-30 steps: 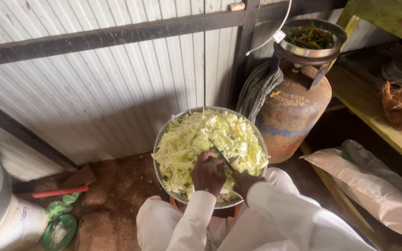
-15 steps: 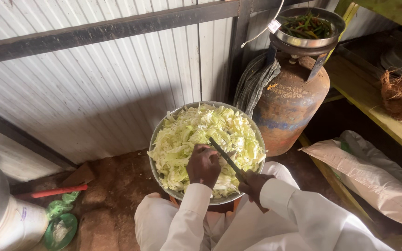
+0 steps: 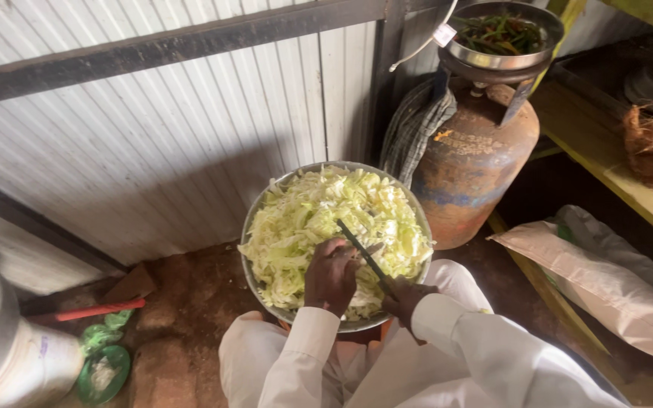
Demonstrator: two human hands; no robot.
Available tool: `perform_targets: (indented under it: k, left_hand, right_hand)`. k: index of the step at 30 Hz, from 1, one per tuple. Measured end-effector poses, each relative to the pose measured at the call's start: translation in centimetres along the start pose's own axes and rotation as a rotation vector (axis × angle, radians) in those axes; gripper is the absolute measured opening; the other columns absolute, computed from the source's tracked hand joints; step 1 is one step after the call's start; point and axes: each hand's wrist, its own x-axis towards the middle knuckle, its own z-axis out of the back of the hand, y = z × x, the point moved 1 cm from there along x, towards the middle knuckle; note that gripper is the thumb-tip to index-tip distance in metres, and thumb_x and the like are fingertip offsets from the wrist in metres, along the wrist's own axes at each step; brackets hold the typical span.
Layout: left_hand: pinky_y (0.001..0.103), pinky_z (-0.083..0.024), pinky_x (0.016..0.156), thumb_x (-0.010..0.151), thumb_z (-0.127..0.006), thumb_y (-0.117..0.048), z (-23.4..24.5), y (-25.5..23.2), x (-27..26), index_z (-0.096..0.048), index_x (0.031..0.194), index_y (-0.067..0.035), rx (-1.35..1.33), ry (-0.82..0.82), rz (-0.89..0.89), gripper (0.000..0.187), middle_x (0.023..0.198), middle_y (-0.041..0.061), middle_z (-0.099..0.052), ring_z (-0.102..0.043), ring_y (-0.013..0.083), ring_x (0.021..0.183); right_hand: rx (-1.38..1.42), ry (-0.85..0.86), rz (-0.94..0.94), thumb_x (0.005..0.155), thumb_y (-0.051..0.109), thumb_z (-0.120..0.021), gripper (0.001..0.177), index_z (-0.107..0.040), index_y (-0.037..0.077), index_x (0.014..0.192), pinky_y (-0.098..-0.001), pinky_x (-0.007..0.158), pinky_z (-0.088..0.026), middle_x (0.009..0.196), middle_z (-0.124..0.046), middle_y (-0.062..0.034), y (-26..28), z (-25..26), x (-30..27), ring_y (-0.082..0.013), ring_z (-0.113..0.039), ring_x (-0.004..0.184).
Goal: The person is chopping cabbage in a bowl using a knife and a small cleaver-like tool.
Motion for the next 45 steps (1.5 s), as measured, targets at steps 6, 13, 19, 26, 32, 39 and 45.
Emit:
perform_targets:
  k: [6,13,19,26,32,39,45]
  left_hand:
    - [0.04,-0.057,0.084,0.086,-0.068,-0.014,-0.4,-0.5,0.4,-0.079,0.089,-0.008,0.072,-0.057,0.021,0.014,0.11,0.009,-0.072,-0.068,0.0282,0.103]
    - [0.04,-0.057,0.081,0.084,-0.068,-0.011,-0.4,-1.3,0.4,-0.076,0.082,-0.007,0.074,-0.095,0.02,0.009,0.105,0.007,-0.072,-0.068,0.0268,0.098]
    - [0.042,-0.056,0.078,0.083,-0.068,-0.009,-0.4,-1.3,0.3,-0.073,0.084,-0.004,0.053,-0.139,-0.031,0.006,0.104,0.009,-0.069,-0.067,0.0301,0.095]
    - [0.043,-0.056,0.081,0.084,-0.063,-0.009,-0.9,-1.5,0.4,-0.071,0.081,-0.005,0.058,-0.154,0.088,0.009,0.105,0.011,-0.069,-0.066,0.0329,0.096]
    - [0.044,-0.055,0.083,0.087,-0.06,-0.009,-0.8,-1.3,0.7,-0.068,0.081,-0.004,0.017,-0.139,0.118,0.012,0.104,0.013,-0.068,-0.066,0.0334,0.096]
    - [0.045,-0.055,0.084,0.09,-0.059,-0.007,-0.8,-1.2,0.4,-0.066,0.084,-0.003,-0.017,-0.141,0.154,0.011,0.107,0.013,-0.067,-0.066,0.0355,0.098]
    - [0.045,-0.055,0.084,0.089,-0.06,-0.006,-0.7,-1.3,0.5,-0.067,0.086,-0.004,0.0,-0.153,0.183,0.008,0.107,0.013,-0.066,-0.066,0.0351,0.098]
  right_hand:
    - [-0.078,-0.098,0.007,0.095,0.045,-0.058,0.039,-0.057,0.013,0.119,-0.0419,0.086,-0.059,0.102,-0.074,-0.013,0.8,-0.3,0.5,-0.032,-0.074,0.092]
    - [-0.212,-0.161,0.223,0.096,0.04,-0.055,0.036,-0.055,0.015,0.121,-0.0473,0.089,-0.054,0.111,-0.069,-0.0169,-1.8,-1.3,0.4,-0.0364,-0.07,0.099]
    - [-0.188,-0.067,0.151,0.097,0.039,-0.054,0.032,-0.057,0.02,0.123,-0.0461,0.092,-0.053,0.111,-0.069,-0.0118,-3.1,-1.8,-1.7,-0.0344,-0.07,0.103]
    - [-0.165,-0.086,0.219,0.099,0.038,-0.052,0.031,-0.055,0.022,0.125,-0.047,0.092,-0.053,0.116,-0.063,-0.0105,-1.2,-1.2,-0.8,-0.0341,-0.068,0.105]
    - [-0.145,-0.032,0.164,0.098,0.033,-0.05,0.025,-0.057,0.016,0.116,-0.0369,0.079,-0.059,0.099,-0.067,-0.0064,1.2,-0.3,-0.2,-0.0197,-0.078,0.081]
    - [0.136,-0.076,-0.007,0.096,0.039,-0.053,0.031,-0.064,0.015,0.113,-0.0322,0.073,-0.059,0.067,-0.07,-0.003,0.9,0.8,-3.0,-0.0147,-0.074,0.064]
    - [0.198,-0.063,-0.029,0.095,0.039,-0.054,0.034,-0.062,0.013,0.116,-0.0327,0.074,-0.06,0.071,-0.071,-0.0033,0.4,0.6,-3.2,-0.0156,-0.073,0.066]
